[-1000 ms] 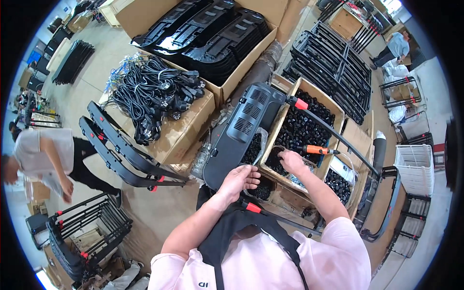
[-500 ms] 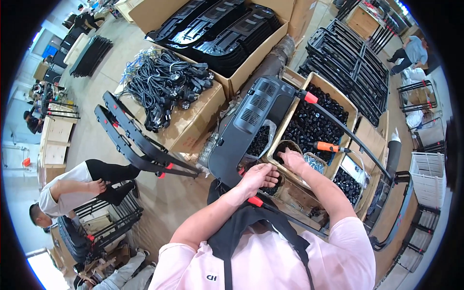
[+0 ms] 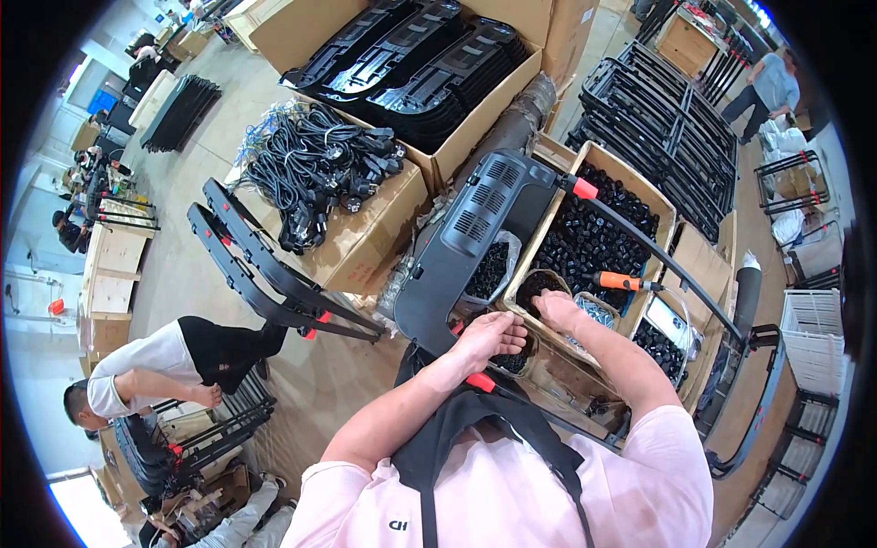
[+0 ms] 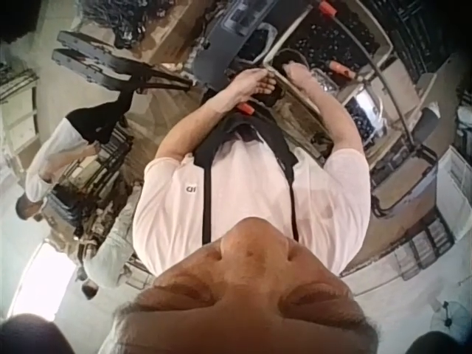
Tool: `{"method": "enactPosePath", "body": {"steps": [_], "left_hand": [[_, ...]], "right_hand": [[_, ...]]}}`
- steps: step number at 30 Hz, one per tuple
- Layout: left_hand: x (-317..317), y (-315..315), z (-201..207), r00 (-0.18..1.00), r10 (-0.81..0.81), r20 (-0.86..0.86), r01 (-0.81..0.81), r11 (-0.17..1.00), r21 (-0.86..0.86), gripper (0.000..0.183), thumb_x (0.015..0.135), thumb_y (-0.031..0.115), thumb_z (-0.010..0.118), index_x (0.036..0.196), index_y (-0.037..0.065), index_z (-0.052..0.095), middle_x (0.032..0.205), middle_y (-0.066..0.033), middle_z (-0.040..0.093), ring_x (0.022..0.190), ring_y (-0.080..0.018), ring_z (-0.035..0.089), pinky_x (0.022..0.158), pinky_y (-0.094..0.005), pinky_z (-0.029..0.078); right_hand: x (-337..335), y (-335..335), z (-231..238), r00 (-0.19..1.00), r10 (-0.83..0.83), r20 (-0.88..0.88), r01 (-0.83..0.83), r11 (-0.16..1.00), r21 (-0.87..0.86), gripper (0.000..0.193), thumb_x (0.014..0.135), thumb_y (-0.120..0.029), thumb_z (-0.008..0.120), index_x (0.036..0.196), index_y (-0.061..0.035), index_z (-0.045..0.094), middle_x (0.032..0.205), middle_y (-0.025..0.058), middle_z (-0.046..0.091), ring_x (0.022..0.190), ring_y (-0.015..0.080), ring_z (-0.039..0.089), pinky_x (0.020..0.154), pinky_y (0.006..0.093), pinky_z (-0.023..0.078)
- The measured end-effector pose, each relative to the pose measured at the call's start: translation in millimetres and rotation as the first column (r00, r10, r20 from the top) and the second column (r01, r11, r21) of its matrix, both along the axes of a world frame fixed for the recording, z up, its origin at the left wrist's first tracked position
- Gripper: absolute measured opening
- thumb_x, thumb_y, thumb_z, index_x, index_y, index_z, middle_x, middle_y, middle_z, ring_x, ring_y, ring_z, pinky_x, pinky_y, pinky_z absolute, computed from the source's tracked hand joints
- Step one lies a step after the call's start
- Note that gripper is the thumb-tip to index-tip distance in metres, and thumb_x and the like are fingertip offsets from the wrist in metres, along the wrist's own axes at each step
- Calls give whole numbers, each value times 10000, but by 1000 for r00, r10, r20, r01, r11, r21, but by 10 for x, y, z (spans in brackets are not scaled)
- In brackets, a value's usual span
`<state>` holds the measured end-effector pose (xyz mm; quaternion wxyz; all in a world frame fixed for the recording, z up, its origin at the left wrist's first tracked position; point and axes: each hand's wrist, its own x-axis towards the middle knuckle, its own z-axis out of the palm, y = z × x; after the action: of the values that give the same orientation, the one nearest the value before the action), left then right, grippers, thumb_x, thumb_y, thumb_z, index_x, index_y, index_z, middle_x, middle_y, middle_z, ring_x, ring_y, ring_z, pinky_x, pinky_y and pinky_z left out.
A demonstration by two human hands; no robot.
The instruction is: Assembling components of a leaf blower, connecting internal wiring and securing the plastic casing with screws.
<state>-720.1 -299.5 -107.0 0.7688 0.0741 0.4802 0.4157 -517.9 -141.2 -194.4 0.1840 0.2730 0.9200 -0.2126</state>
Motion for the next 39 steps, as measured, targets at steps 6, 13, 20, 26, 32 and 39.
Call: {"method": "enactPosePath", "body": {"steps": [6,13,20,26,32,39], "left_hand": [[24,104,-76,990,111,84,-112,994,12,347,1150,289,484,1275,1,633,1189,-145,719,1083,-264,719,971,-411,611],[299,522,-166,960,238,150,-237,971,-24,462,1163,318,419,1401,-49,567,1435,-202,595,1298,-290,617,1146,-459,498],[581,698,-343,845,390,366,-362,921,-146,369,1175,300,368,1193,8,593,1159,-132,645,1104,-280,666,1055,-460,560],[441,598,-292,902,284,326,-271,959,-86,296,1161,241,429,1231,0,585,1161,-160,681,1058,-288,701,971,-438,612],[351,403,-216,929,116,351,-156,984,88,267,1134,249,538,1209,39,686,1170,-76,721,1071,-214,709,975,-380,595],[181,259,-130,966,59,253,-92,989,119,281,1119,277,582,1273,72,698,1063,-47,743,926,-162,738,809,-306,627]], "right_hand": [[187,121,47,924,-282,-257,268,959,-90,196,808,-97,692,983,-28,748,960,207,726,943,391,719,863,486,578],[115,36,858,702,-652,-285,568,755,-327,237,816,-129,714,1023,-32,776,904,156,723,889,272,730,820,385,578],[115,-279,1302,405,-807,-429,569,590,-573,230,991,-83,690,1189,16,755,1014,69,752,829,118,704,739,282,581],[960,11,378,-72,-980,-185,670,90,-737,423,969,-185,747,1285,81,653,1048,118,726,828,186,718,684,317,621],[1282,442,-369,-541,-841,13,342,-234,-910,427,965,-307,794,1272,-101,582,1091,99,700,885,231,715,718,398,617],[900,647,-675,-594,-705,-389,602,-68,-796,487,872,-182,867,1280,-66,627,1020,30,683,873,161,640,855,341,535]]}}
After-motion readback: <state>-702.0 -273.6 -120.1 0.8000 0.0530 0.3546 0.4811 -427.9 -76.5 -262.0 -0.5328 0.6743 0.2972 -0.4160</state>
